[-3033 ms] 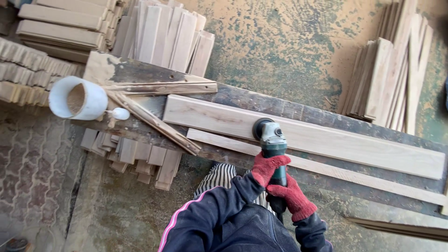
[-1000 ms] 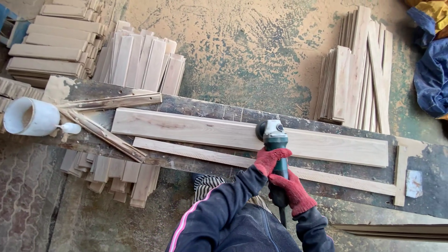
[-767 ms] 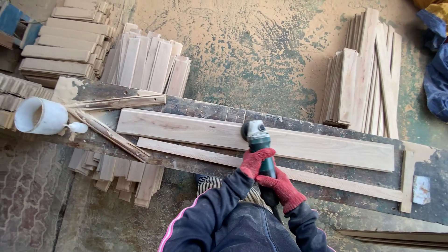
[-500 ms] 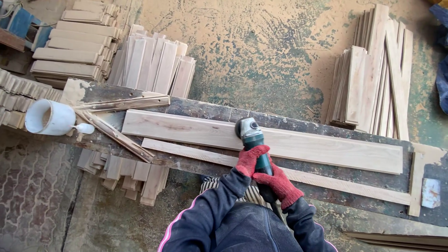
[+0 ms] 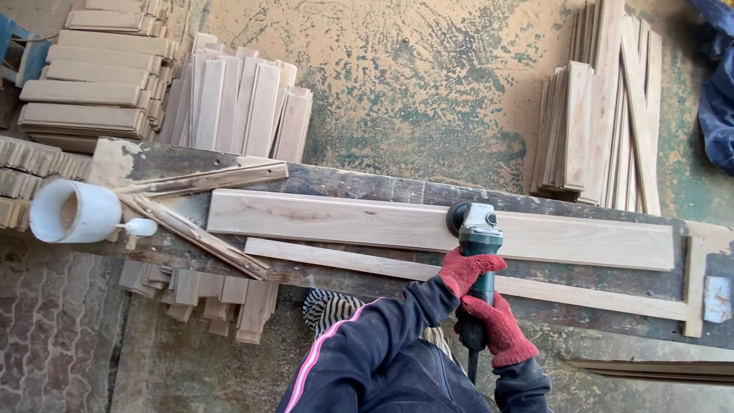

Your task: The person is using an angle grinder with a sanding attachment to sand the surface of a long wooden plank on a workbench.

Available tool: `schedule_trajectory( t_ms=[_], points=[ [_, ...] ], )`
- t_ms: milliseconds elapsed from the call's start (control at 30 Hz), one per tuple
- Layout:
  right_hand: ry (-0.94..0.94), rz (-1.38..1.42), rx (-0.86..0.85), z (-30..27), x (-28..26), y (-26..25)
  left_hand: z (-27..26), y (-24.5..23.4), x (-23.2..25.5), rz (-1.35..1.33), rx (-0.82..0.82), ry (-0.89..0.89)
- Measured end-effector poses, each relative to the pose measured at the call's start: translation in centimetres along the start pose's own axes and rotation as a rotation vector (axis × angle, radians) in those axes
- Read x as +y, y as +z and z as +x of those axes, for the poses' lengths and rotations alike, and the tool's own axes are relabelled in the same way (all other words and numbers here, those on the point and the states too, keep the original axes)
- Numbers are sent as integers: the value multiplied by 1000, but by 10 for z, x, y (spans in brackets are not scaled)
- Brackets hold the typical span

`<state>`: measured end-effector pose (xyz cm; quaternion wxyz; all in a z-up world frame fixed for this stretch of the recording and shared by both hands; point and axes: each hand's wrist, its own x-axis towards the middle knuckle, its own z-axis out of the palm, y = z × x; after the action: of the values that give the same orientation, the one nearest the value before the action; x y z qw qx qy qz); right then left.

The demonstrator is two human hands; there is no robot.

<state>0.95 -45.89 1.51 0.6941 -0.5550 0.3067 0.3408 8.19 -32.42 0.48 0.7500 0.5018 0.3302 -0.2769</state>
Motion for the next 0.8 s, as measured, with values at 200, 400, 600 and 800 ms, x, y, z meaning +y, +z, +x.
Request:
schedule_trajectory(
  t_ms=[200, 400, 600, 800],
  points=[
    [-47, -25, -82, 4, 19, 125, -37, -123, 37, -192, 4, 84],
    [-17, -204, -163, 15, 38, 274, -63, -275, 59, -434, 38, 127],
    [-80, -524, -212, -5, 40, 399, -88, -379, 71, -480, 333, 11],
    [-76, -558, -233, -6, 43, 402, -101, -389, 70, -537, 359, -13]
  ],
)
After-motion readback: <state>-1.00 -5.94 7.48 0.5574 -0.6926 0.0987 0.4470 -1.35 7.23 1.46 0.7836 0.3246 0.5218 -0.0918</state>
